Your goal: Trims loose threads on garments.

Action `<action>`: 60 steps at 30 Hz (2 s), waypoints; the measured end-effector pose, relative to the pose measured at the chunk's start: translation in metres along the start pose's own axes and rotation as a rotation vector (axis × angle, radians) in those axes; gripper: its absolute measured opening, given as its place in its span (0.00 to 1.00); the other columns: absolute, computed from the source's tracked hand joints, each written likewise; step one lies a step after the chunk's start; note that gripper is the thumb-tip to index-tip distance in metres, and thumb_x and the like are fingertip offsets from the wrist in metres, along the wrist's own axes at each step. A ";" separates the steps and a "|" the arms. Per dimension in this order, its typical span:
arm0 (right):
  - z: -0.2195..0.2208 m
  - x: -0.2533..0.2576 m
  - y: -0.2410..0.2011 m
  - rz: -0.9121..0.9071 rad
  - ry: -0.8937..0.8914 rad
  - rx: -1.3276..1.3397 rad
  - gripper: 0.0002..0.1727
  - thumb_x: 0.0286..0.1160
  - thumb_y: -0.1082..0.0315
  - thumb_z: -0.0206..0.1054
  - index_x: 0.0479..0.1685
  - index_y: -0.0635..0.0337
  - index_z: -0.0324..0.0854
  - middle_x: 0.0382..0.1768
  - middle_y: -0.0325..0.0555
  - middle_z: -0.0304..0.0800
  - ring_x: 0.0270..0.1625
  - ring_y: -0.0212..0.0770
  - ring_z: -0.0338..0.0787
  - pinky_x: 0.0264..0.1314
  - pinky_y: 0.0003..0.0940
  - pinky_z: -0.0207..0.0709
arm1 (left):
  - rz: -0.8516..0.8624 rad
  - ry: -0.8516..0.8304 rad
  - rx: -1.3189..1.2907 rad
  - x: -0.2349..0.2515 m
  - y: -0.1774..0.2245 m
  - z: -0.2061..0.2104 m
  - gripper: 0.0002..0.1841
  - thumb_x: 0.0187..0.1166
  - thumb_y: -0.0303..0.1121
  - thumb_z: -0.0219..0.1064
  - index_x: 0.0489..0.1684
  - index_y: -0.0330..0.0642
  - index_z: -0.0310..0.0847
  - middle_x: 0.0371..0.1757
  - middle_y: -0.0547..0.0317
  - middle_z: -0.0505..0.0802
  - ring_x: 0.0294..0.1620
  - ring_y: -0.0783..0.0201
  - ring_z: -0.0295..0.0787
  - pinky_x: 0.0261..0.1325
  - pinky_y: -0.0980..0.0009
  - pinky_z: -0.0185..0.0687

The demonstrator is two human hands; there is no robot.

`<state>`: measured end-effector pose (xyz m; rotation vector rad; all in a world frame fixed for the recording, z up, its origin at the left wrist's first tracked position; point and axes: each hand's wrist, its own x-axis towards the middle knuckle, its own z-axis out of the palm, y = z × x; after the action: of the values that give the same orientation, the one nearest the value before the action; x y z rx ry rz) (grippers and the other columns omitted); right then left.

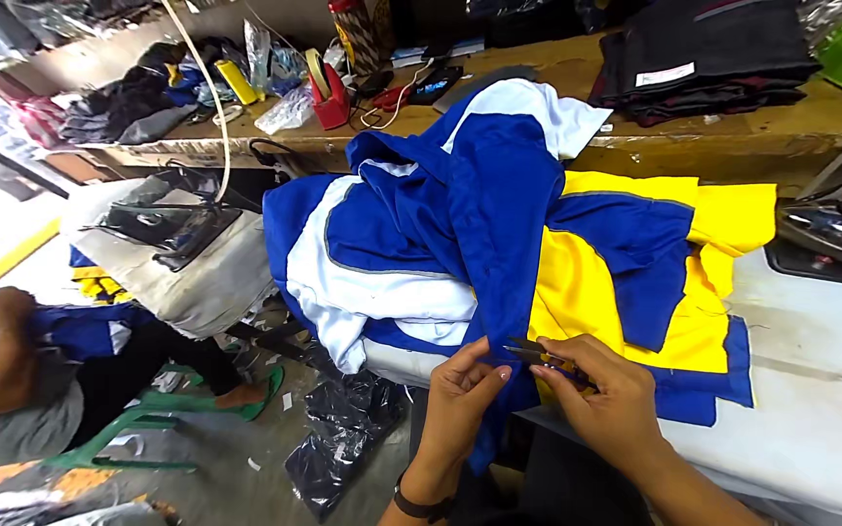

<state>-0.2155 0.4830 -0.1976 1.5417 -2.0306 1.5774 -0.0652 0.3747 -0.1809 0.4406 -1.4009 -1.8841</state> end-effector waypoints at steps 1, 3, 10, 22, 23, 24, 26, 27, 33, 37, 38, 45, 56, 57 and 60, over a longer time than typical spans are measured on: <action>-0.001 0.000 0.000 0.000 -0.004 0.005 0.17 0.80 0.52 0.67 0.50 0.54 0.94 0.37 0.37 0.93 0.35 0.28 0.87 0.35 0.24 0.77 | 0.003 -0.005 0.004 0.000 0.000 0.000 0.21 0.73 0.13 0.66 0.66 0.22 0.80 0.54 0.50 0.94 0.37 0.72 0.92 0.48 0.75 0.90; -0.002 0.002 0.001 0.006 -0.008 0.015 0.16 0.81 0.53 0.67 0.48 0.53 0.95 0.37 0.37 0.94 0.36 0.28 0.88 0.36 0.25 0.77 | 0.009 -0.015 0.015 0.001 0.001 0.000 0.21 0.73 0.13 0.66 0.67 0.21 0.79 0.54 0.50 0.95 0.38 0.72 0.92 0.49 0.75 0.89; -0.003 0.001 0.004 0.015 0.044 0.036 0.17 0.78 0.54 0.70 0.51 0.57 0.92 0.37 0.39 0.91 0.35 0.25 0.84 0.34 0.19 0.74 | -0.011 -0.026 -0.018 0.001 0.003 0.000 0.20 0.74 0.13 0.64 0.67 0.22 0.79 0.54 0.51 0.95 0.45 0.69 0.94 0.56 0.72 0.90; -0.003 -0.006 0.003 -0.019 -0.003 0.045 0.17 0.79 0.51 0.69 0.52 0.54 0.93 0.37 0.38 0.92 0.34 0.26 0.84 0.34 0.21 0.73 | -0.009 -0.051 -0.024 0.001 0.004 0.000 0.21 0.75 0.13 0.64 0.68 0.21 0.78 0.56 0.50 0.95 0.52 0.67 0.94 0.62 0.70 0.88; -0.004 -0.004 0.003 -0.015 -0.014 0.051 0.17 0.79 0.51 0.69 0.52 0.53 0.93 0.37 0.37 0.92 0.34 0.25 0.84 0.34 0.22 0.73 | -0.004 -0.056 -0.017 0.001 0.004 0.001 0.21 0.75 0.13 0.64 0.68 0.21 0.78 0.56 0.50 0.95 0.51 0.67 0.94 0.62 0.70 0.88; -0.004 -0.002 0.004 -0.013 -0.022 0.053 0.17 0.79 0.52 0.69 0.51 0.53 0.94 0.37 0.37 0.93 0.35 0.26 0.85 0.34 0.23 0.74 | 0.000 -0.059 -0.014 0.001 0.004 0.000 0.21 0.74 0.13 0.64 0.68 0.21 0.78 0.56 0.50 0.95 0.51 0.67 0.94 0.61 0.70 0.88; -0.005 0.000 0.004 -0.010 -0.036 0.045 0.16 0.80 0.52 0.68 0.49 0.52 0.94 0.37 0.36 0.93 0.35 0.26 0.86 0.35 0.24 0.75 | 0.006 -0.065 -0.002 0.001 0.004 0.000 0.21 0.74 0.13 0.64 0.68 0.21 0.78 0.55 0.50 0.95 0.51 0.67 0.94 0.61 0.70 0.88; -0.006 0.001 0.004 -0.006 -0.045 0.045 0.16 0.80 0.52 0.67 0.48 0.52 0.94 0.37 0.35 0.93 0.35 0.26 0.86 0.34 0.24 0.74 | 0.011 -0.066 0.009 0.001 0.004 -0.001 0.21 0.74 0.13 0.64 0.68 0.21 0.78 0.55 0.51 0.95 0.51 0.68 0.94 0.61 0.70 0.88; -0.012 0.007 0.004 0.079 -0.070 0.265 0.16 0.77 0.56 0.71 0.50 0.58 0.91 0.38 0.33 0.91 0.34 0.15 0.81 0.34 0.09 0.72 | 0.004 -0.086 0.008 0.001 0.002 -0.003 0.20 0.77 0.14 0.62 0.69 0.21 0.76 0.57 0.51 0.95 0.53 0.68 0.93 0.62 0.70 0.88; -0.009 0.013 -0.001 0.043 -0.260 0.537 0.28 0.79 0.52 0.69 0.72 0.61 0.81 0.44 0.33 0.87 0.39 0.17 0.78 0.38 0.12 0.72 | -0.120 -0.079 -0.172 0.003 0.002 -0.002 0.16 0.85 0.30 0.58 0.64 0.29 0.80 0.53 0.54 0.95 0.49 0.68 0.93 0.52 0.72 0.90; -0.007 0.011 -0.001 0.038 -0.345 0.558 0.27 0.79 0.52 0.69 0.72 0.59 0.83 0.53 0.36 0.92 0.46 0.19 0.85 0.46 0.16 0.80 | -0.150 -0.082 -0.222 0.003 0.002 -0.003 0.19 0.87 0.37 0.56 0.64 0.31 0.81 0.53 0.54 0.95 0.49 0.67 0.93 0.52 0.71 0.89; -0.015 -0.012 -0.001 0.046 -0.677 0.866 0.25 0.85 0.46 0.63 0.54 0.61 0.88 0.41 0.35 0.91 0.43 0.17 0.84 0.47 0.13 0.79 | -0.117 0.027 -0.030 0.004 0.004 0.008 0.06 0.81 0.25 0.65 0.45 0.33 0.88 0.37 0.59 0.96 0.38 0.72 0.92 0.47 0.74 0.89; -0.024 -0.011 -0.012 0.720 -0.732 1.391 0.24 0.87 0.36 0.52 0.36 0.46 0.74 0.23 0.24 0.71 0.16 0.16 0.67 0.15 0.10 0.61 | 0.177 0.050 0.216 0.001 -0.009 0.011 0.05 0.77 0.22 0.70 0.39 0.32 0.92 0.41 0.60 0.93 0.41 0.74 0.90 0.49 0.77 0.88; -0.024 -0.010 -0.013 0.752 -0.753 1.423 0.25 0.86 0.36 0.52 0.36 0.46 0.74 0.22 0.24 0.70 0.15 0.15 0.66 0.14 0.10 0.60 | 0.174 0.044 0.211 0.001 -0.009 0.010 0.05 0.77 0.22 0.69 0.39 0.32 0.92 0.41 0.60 0.93 0.42 0.73 0.89 0.50 0.77 0.88; -0.023 -0.008 -0.013 0.793 -0.768 1.425 0.26 0.87 0.36 0.51 0.33 0.46 0.74 0.19 0.24 0.68 0.12 0.15 0.63 0.11 0.09 0.57 | 0.166 0.034 0.198 0.001 -0.010 0.009 0.05 0.77 0.23 0.70 0.37 0.33 0.93 0.40 0.61 0.92 0.44 0.74 0.88 0.52 0.77 0.86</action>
<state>-0.2120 0.5066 -0.1843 1.9290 -1.8657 3.7821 -0.0759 0.3815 -0.1870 0.4355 -1.5584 -1.6070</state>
